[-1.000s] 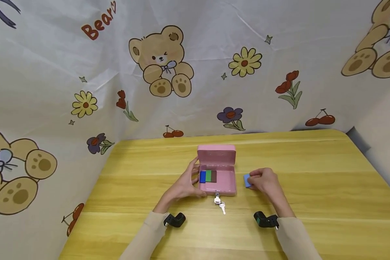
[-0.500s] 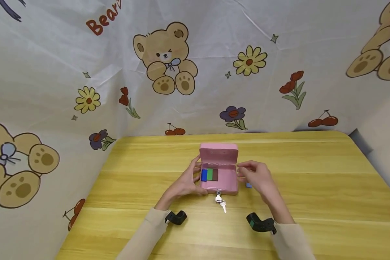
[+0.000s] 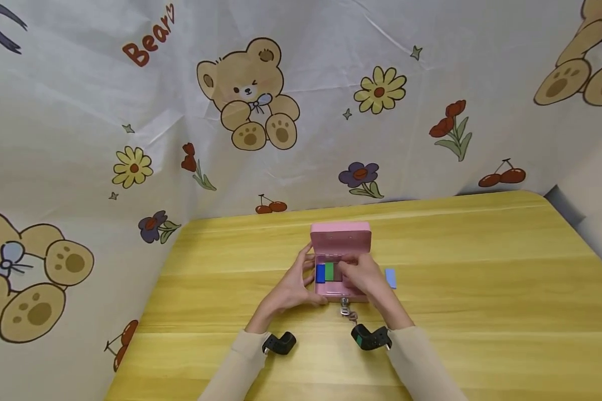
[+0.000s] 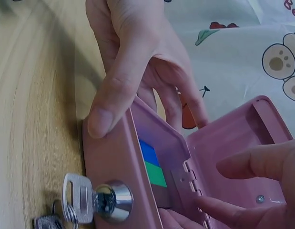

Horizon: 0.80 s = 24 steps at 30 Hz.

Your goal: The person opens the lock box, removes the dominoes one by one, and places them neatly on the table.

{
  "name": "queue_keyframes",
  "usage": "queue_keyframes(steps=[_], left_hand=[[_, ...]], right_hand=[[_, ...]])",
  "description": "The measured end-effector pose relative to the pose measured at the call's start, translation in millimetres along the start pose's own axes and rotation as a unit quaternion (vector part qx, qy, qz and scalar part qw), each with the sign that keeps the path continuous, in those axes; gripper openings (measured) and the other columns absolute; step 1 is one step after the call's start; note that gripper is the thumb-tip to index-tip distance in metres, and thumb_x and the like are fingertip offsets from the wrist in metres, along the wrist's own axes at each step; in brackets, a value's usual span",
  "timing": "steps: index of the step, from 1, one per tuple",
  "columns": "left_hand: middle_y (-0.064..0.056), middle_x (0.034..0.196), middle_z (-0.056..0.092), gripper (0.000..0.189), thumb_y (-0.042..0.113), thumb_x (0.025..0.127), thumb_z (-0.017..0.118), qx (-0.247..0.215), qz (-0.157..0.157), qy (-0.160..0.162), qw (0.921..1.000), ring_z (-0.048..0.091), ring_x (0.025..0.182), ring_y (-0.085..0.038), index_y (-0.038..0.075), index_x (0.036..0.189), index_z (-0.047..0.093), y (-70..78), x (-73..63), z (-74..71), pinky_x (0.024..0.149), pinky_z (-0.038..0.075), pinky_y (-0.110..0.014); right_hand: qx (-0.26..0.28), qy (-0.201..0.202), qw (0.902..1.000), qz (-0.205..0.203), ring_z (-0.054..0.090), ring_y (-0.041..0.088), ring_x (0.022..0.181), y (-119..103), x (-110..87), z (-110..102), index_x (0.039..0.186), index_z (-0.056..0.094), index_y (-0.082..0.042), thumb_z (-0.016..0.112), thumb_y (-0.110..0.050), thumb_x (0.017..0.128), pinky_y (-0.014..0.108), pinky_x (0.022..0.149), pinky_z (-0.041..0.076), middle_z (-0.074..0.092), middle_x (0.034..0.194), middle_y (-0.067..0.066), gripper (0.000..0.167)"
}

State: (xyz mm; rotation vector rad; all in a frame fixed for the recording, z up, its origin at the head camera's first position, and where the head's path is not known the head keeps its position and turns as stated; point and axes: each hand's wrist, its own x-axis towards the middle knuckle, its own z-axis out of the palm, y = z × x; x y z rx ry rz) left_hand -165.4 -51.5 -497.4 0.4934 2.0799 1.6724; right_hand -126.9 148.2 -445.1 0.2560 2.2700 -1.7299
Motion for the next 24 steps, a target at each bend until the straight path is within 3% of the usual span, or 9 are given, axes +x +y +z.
queue_keyframes(steps=[8, 12, 19, 24], left_hand=[[-0.01, 0.157, 0.037, 0.142, -0.019, 0.062, 0.089, 0.005, 0.002, -0.005, 1.0, 0.038, 0.147, -0.028, 0.027, 0.169, 0.008, 0.2, -0.5, 0.2, 0.122, 0.039, -0.036], [-0.01, 0.157, 0.037, 0.142, -0.019, 0.062, 0.089, 0.008, -0.001, -0.005, 1.0, 0.037, 0.148, -0.028, 0.027, 0.169, 0.008, 1.6, -1.0, -1.1, 0.122, 0.039, -0.037], [-0.01, 0.158, 0.038, 0.142, -0.017, 0.063, 0.09, 0.012, -0.001, -0.009, 0.9999, 0.038, 0.148, -0.027, 0.028, 0.169, 0.006, 0.8, -0.4, -2.2, 0.122, 0.039, -0.035], [-0.01, 0.158, 0.037, 0.143, -0.018, 0.062, 0.089, 0.013, 0.0, -0.007, 0.9999, 0.037, 0.149, -0.028, 0.029, 0.169, 0.006, -1.3, 0.6, -2.8, 0.121, 0.04, -0.034]], right_hand=[[0.053, 0.031, 0.9977, 0.028, 0.061, 0.036, 0.116, -2, 3.1, 6, 0.138, 0.054, 0.017, 0.056, -0.008, 0.101, 0.041, 0.097, 0.062, 0.055, 0.136, 0.032, 0.045], [0.062, 0.048, 0.9964, 0.032, 0.064, 0.031, 0.109, -1, 3.3, 9, 0.136, 0.056, 0.017, 0.057, -0.005, 0.1, 0.034, 0.091, 0.064, 0.055, 0.134, 0.033, 0.042], [0.022, 0.073, 0.9971, 0.005, 0.063, 0.027, 0.099, 3, 7.5, 11, 0.129, 0.063, 0.015, 0.06, -0.001, 0.098, 0.024, 0.075, 0.058, 0.064, 0.121, 0.03, 0.035], [-0.024, 0.091, 0.9955, -0.009, 0.067, 0.032, 0.101, 10, 13.1, 14, 0.12, 0.069, 0.012, 0.067, 0.003, 0.092, 0.029, 0.077, 0.058, 0.071, 0.112, 0.026, 0.03]])
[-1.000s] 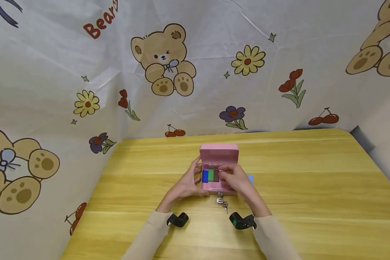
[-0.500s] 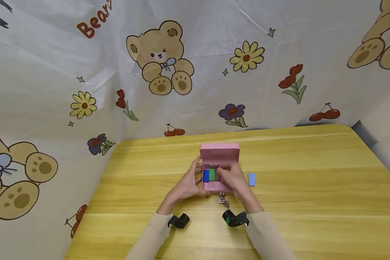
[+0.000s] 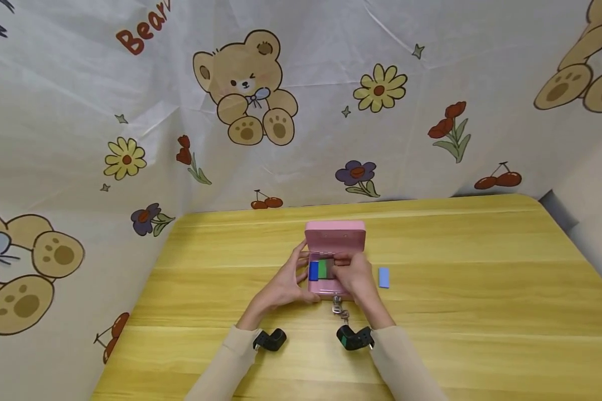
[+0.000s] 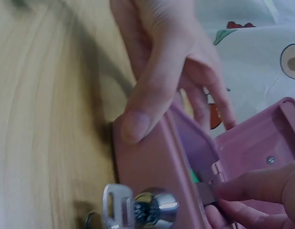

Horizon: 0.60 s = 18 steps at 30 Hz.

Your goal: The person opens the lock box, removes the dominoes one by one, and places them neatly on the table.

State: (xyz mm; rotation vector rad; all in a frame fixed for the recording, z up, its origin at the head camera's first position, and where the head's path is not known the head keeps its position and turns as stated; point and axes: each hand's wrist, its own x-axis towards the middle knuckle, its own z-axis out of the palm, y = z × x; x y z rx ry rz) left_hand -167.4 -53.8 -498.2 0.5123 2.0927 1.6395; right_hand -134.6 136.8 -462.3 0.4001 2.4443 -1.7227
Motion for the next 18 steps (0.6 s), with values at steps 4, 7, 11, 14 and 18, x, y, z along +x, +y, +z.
queue_keyframes(steps=[4, 7, 11, 14, 18], left_hand=[[-0.011, 0.158, 0.037, 0.143, -0.019, 0.062, 0.089, -0.004, 0.002, 0.0, 1.0, 0.036, 0.149, -0.029, 0.029, 0.169, 0.007, -0.1, -0.6, 0.4, 0.122, 0.039, -0.035], [-0.012, 0.159, 0.036, 0.142, -0.019, 0.063, 0.089, -0.007, 0.001, -0.001, 1.0, 0.035, 0.15, -0.03, 0.028, 0.169, 0.007, -0.2, -1.2, 0.3, 0.123, 0.038, -0.037], [-0.013, 0.159, 0.036, 0.141, -0.019, 0.063, 0.088, -0.007, -0.001, 0.001, 1.0, 0.035, 0.151, -0.031, 0.028, 0.169, 0.007, 0.9, -1.4, 0.6, 0.123, 0.038, -0.04], [-0.013, 0.159, 0.036, 0.141, -0.019, 0.063, 0.088, -0.008, -0.001, 0.003, 1.0, 0.035, 0.15, -0.031, 0.028, 0.169, 0.008, 1.9, -1.9, 0.8, 0.123, 0.038, -0.041], [-0.014, 0.161, 0.033, 0.141, -0.019, 0.064, 0.088, -0.01, 0.001, -0.004, 0.9999, 0.033, 0.151, -0.032, 0.027, 0.169, 0.007, 1.4, -4.0, 0.6, 0.122, 0.038, -0.041]], right_hand=[[-0.031, 0.012, 0.9994, -0.01, 0.072, 0.034, 0.097, 6.4, 3.6, 4.5, 0.114, 0.071, 0.01, 0.074, 0.005, 0.089, 0.039, 0.084, 0.063, 0.073, 0.107, 0.025, 0.026], [-0.038, 0.02, 0.999, -0.011, 0.074, 0.034, 0.094, 8.0, 5.0, 7.0, 0.112, 0.071, 0.01, 0.076, 0.007, 0.087, 0.044, 0.086, 0.064, 0.073, 0.105, 0.025, 0.026], [-0.028, 0.022, 0.9994, -0.003, 0.073, 0.031, 0.091, 5.9, 5.3, 7.8, 0.113, 0.07, 0.01, 0.076, 0.009, 0.085, 0.042, 0.084, 0.065, 0.072, 0.104, 0.024, 0.028], [0.002, 0.015, 0.9999, 0.005, 0.072, 0.027, 0.087, 4.0, 4.2, 7.9, 0.114, 0.069, 0.011, 0.074, 0.013, 0.084, 0.037, 0.079, 0.065, 0.071, 0.104, 0.024, 0.03], [0.055, -0.011, 0.9984, 0.013, 0.072, 0.023, 0.085, 1.5, -0.9, 5.6, 0.119, 0.067, 0.014, 0.072, 0.015, 0.083, 0.033, 0.075, 0.066, 0.071, 0.105, 0.026, 0.036]])
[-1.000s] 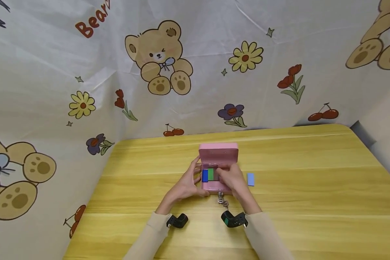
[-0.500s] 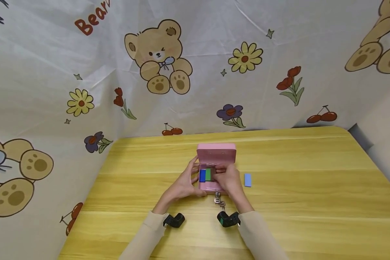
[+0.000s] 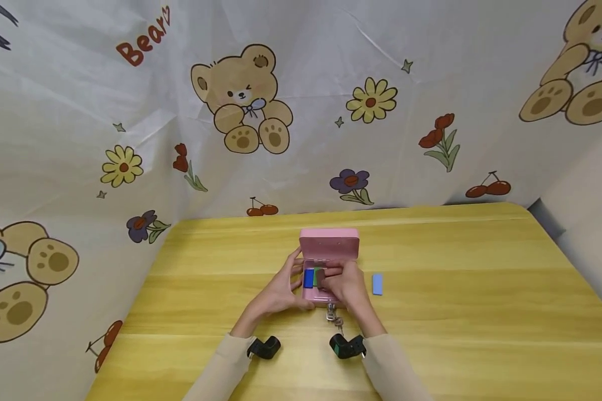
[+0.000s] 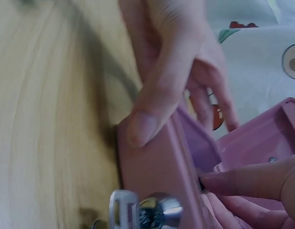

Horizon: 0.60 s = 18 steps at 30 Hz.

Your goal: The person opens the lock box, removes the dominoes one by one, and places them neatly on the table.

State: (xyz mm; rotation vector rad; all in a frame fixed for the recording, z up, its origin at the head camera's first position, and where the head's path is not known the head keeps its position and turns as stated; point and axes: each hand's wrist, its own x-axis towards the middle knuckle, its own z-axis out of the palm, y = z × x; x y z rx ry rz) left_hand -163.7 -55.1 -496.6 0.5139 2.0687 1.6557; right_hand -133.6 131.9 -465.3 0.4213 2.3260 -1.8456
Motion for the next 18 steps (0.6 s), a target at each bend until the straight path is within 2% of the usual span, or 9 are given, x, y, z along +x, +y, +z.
queue_keyframes(steps=[4, 10, 14, 18], left_hand=[[-0.016, 0.162, 0.031, 0.141, -0.019, 0.064, 0.087, -0.008, 0.002, -0.004, 1.0, 0.032, 0.151, -0.035, 0.026, 0.169, 0.006, -1.7, -0.4, 0.5, 0.121, 0.04, -0.041], [-0.013, 0.162, 0.032, 0.143, -0.02, 0.062, 0.088, -0.011, -0.002, 0.0, 0.9999, 0.033, 0.151, -0.034, 0.027, 0.169, 0.007, -5.8, -1.9, 0.6, 0.122, 0.038, -0.04], [-0.017, 0.161, 0.032, 0.142, -0.02, 0.061, 0.089, -0.008, 0.003, 0.003, 1.0, 0.034, 0.15, -0.037, 0.024, 0.169, 0.007, -5.8, -0.6, 0.9, 0.123, 0.037, -0.043], [-0.017, 0.161, 0.032, 0.142, -0.019, 0.061, 0.089, -0.003, 0.007, 0.002, 1.0, 0.034, 0.15, -0.037, 0.023, 0.169, 0.007, -4.9, 0.1, 0.1, 0.123, 0.037, -0.042]], right_hand=[[0.033, -0.029, 0.999, -0.005, 0.073, 0.022, 0.089, -5, -7.7, -7, 0.125, 0.066, 0.016, 0.073, 0.012, 0.084, 0.033, 0.076, 0.066, 0.073, 0.107, 0.027, 0.042], [0.061, -0.05, 0.9969, -0.005, 0.07, 0.015, 0.092, -5, -22.4, -26, 0.13, 0.067, 0.01, 0.076, 0.002, 0.089, 0.024, 0.077, 0.062, 0.075, 0.111, 0.018, 0.042], [0.096, -0.072, 0.9927, -0.015, 0.069, 0.013, 0.092, 1, -33.2, -55, 0.135, 0.06, 0.013, 0.072, 0.001, 0.094, 0.025, 0.081, 0.063, 0.071, 0.113, 0.013, 0.045], [0.11, -0.061, 0.9919, -0.015, 0.071, 0.011, 0.092, 16, -37.7, -90, 0.14, 0.052, 0.018, 0.068, 0.002, 0.097, 0.03, 0.087, 0.065, 0.071, 0.109, 0.007, 0.049]])
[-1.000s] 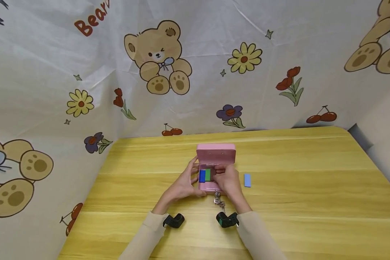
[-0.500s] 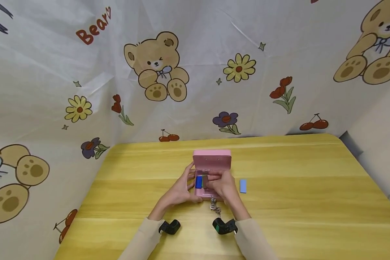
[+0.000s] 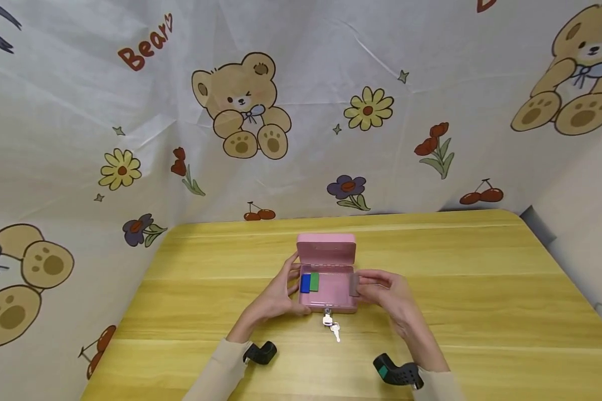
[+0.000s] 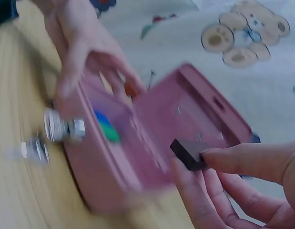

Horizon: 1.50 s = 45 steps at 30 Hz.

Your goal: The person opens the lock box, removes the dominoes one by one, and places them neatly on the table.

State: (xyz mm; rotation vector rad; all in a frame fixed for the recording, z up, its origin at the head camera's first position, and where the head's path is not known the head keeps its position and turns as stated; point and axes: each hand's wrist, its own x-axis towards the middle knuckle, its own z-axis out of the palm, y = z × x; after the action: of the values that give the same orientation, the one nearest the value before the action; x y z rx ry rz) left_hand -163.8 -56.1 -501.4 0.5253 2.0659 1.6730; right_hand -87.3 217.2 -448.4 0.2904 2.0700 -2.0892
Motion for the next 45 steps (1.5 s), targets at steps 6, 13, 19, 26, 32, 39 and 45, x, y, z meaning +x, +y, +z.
queue_keyframes(steps=[6, 13, 19, 26, 32, 39, 45], left_hand=[[-0.014, 0.161, 0.033, 0.142, -0.019, 0.061, 0.089, 0.002, -0.007, 0.005, 1.0, 0.034, 0.15, -0.035, 0.023, 0.169, 0.007, -1.6, -4.4, -3.8, 0.122, 0.039, -0.04], [-0.013, 0.162, 0.033, 0.143, -0.019, 0.06, 0.089, -0.004, -0.006, 0.003, 1.0, 0.033, 0.15, -0.033, 0.025, 0.169, 0.007, -1.1, -4.3, -4.5, 0.122, 0.038, -0.038], [-0.015, 0.161, 0.033, 0.141, -0.019, 0.061, 0.088, -0.008, 0.009, 0.002, 0.9999, 0.033, 0.15, -0.036, 0.023, 0.169, 0.008, -0.2, -3.6, -4.5, 0.122, 0.038, -0.04], [-0.011, 0.16, 0.034, 0.142, -0.021, 0.061, 0.087, -0.012, 0.007, 0.0, 0.9999, 0.034, 0.15, -0.031, 0.027, 0.169, 0.007, 0.3, -2.4, -3.6, 0.121, 0.038, -0.035], [-0.01, 0.159, 0.035, 0.142, -0.02, 0.062, 0.087, -0.013, 0.007, -0.004, 0.9999, 0.035, 0.149, -0.03, 0.027, 0.169, 0.007, -0.5, -1.0, -1.4, 0.121, 0.038, -0.034], [-0.009, 0.159, 0.035, 0.143, -0.021, 0.061, 0.087, -0.012, 0.004, 0.0, 0.9999, 0.035, 0.149, -0.029, 0.029, 0.169, 0.008, -0.8, -0.8, -1.1, 0.121, 0.038, -0.032], [-0.011, 0.159, 0.034, 0.14, -0.019, 0.063, 0.087, -0.011, 0.01, -0.003, 0.9999, 0.035, 0.149, -0.03, 0.026, 0.169, 0.007, -0.3, -1.7, -0.4, 0.121, 0.039, -0.032]], right_hand=[[-0.085, 0.059, 0.9945, 0.015, 0.069, 0.005, 0.084, 21, 2.7, -42, 0.139, 0.051, 0.021, 0.067, 0.002, 0.098, 0.025, 0.078, 0.065, 0.071, 0.103, 0.005, 0.048], [-0.137, 0.068, 0.9878, 0.028, 0.069, 0.007, 0.081, 25, 11.7, -50, 0.135, 0.053, 0.023, 0.064, 0.004, 0.099, 0.026, 0.075, 0.065, 0.072, 0.103, 0.014, 0.042], [-0.165, 0.062, 0.9838, 0.032, 0.069, 0.01, 0.079, 16, 21.1, -43, 0.131, 0.054, 0.025, 0.065, 0.008, 0.097, 0.026, 0.072, 0.065, 0.071, 0.102, 0.02, 0.039], [-0.203, 0.058, 0.9769, 0.033, 0.068, 0.016, 0.083, 12, 25.0, -33, 0.128, 0.057, 0.023, 0.064, 0.002, 0.099, 0.026, 0.07, 0.065, 0.069, 0.108, 0.029, 0.037], [-0.282, 0.086, 0.9555, -0.016, 0.071, 0.026, 0.084, 12, 15.3, -29, 0.126, 0.06, 0.02, 0.062, -0.003, 0.099, 0.025, 0.064, 0.062, 0.069, 0.105, 0.029, 0.036], [-0.325, 0.115, 0.9331, -0.101, 0.068, 0.039, 0.103, -5, 1.7, 6, 0.126, 0.067, 0.009, 0.064, -0.006, 0.1, 0.029, 0.068, 0.06, 0.071, 0.113, 0.026, 0.03], [-0.297, 0.045, 0.9469, -0.115, 0.07, 0.031, 0.099, -4, 15.9, 54, 0.125, 0.069, 0.007, 0.066, 0.0, 0.097, 0.032, 0.075, 0.063, 0.073, 0.112, 0.022, 0.029]])
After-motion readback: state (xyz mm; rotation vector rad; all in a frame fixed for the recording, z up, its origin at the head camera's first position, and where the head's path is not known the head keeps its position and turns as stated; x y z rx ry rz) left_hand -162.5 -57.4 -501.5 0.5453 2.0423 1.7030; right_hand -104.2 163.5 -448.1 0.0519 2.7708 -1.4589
